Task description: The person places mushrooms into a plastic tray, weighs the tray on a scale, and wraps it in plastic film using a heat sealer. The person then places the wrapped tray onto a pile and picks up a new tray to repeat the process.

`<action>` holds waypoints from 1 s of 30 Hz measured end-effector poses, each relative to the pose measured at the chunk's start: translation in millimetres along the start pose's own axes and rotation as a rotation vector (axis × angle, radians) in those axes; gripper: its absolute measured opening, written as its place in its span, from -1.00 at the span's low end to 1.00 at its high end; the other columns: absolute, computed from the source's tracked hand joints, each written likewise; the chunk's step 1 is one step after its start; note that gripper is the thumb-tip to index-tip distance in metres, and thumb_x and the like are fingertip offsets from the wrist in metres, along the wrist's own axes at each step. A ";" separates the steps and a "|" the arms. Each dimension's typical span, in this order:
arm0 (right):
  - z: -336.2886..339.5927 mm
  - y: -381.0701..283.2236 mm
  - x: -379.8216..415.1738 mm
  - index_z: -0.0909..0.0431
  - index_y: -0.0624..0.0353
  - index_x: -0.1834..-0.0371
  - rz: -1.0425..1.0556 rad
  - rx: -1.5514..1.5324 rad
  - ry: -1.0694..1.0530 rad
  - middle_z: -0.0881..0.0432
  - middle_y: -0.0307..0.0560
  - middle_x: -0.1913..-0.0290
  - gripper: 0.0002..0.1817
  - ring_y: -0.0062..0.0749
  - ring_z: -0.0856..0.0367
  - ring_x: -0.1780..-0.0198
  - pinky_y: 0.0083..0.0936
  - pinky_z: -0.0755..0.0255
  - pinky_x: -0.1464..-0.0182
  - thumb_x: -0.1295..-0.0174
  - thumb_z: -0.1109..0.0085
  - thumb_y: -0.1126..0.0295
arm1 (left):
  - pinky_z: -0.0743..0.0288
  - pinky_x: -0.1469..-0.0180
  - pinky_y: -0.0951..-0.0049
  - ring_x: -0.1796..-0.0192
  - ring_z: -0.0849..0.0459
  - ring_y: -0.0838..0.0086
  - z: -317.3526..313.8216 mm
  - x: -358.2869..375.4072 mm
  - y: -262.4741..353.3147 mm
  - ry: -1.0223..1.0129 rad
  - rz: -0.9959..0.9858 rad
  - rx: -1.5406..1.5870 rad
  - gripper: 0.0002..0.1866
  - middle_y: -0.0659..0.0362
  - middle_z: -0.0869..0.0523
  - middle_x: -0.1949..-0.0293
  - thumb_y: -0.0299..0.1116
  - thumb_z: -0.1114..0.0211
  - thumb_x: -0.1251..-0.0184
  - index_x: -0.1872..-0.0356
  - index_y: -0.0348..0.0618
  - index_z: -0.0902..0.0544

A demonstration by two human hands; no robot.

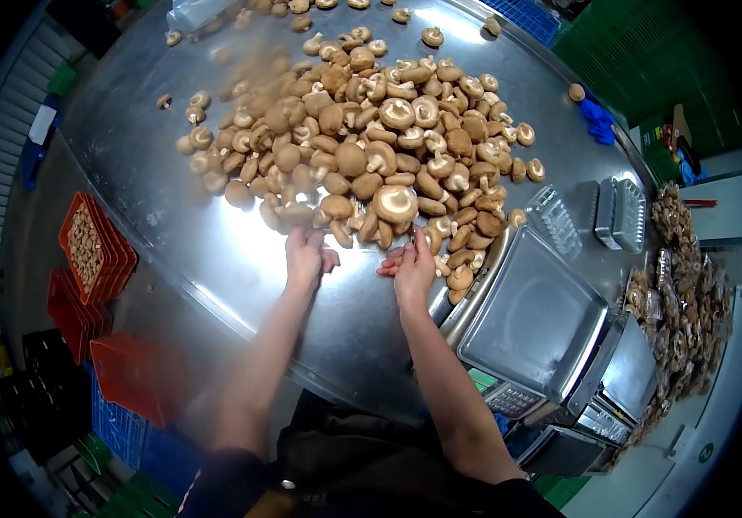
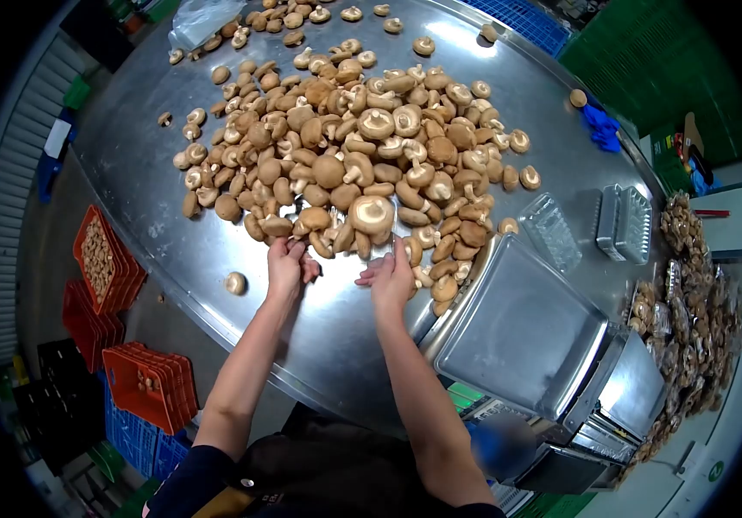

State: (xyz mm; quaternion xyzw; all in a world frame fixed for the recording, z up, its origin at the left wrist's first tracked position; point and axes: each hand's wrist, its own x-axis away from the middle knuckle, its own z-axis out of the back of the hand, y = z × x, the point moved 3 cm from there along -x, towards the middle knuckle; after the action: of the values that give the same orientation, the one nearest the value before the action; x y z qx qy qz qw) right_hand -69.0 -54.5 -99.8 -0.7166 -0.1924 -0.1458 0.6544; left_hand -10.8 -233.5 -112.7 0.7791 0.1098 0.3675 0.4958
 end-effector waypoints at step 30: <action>316.5 -76.2 137.0 -0.06 0.25 -0.44 0.116 0.012 0.248 -0.55 0.02 0.39 -0.49 -0.51 -0.52 0.59 -0.53 -0.56 0.58 -0.44 0.18 0.47 | -0.41 0.64 0.51 0.64 -0.57 0.51 -226.8 166.5 -24.0 -0.625 -0.453 -0.852 -0.71 0.14 -0.59 0.46 -0.66 -0.17 -0.15 0.06 -0.44 -0.50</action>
State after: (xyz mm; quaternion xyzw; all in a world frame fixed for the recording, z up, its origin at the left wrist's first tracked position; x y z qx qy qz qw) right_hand 2.8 277.1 -1.5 -0.6990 -0.0693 -0.1941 0.6848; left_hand -43.2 24.2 -1.9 0.5391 -0.0357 0.0162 0.8413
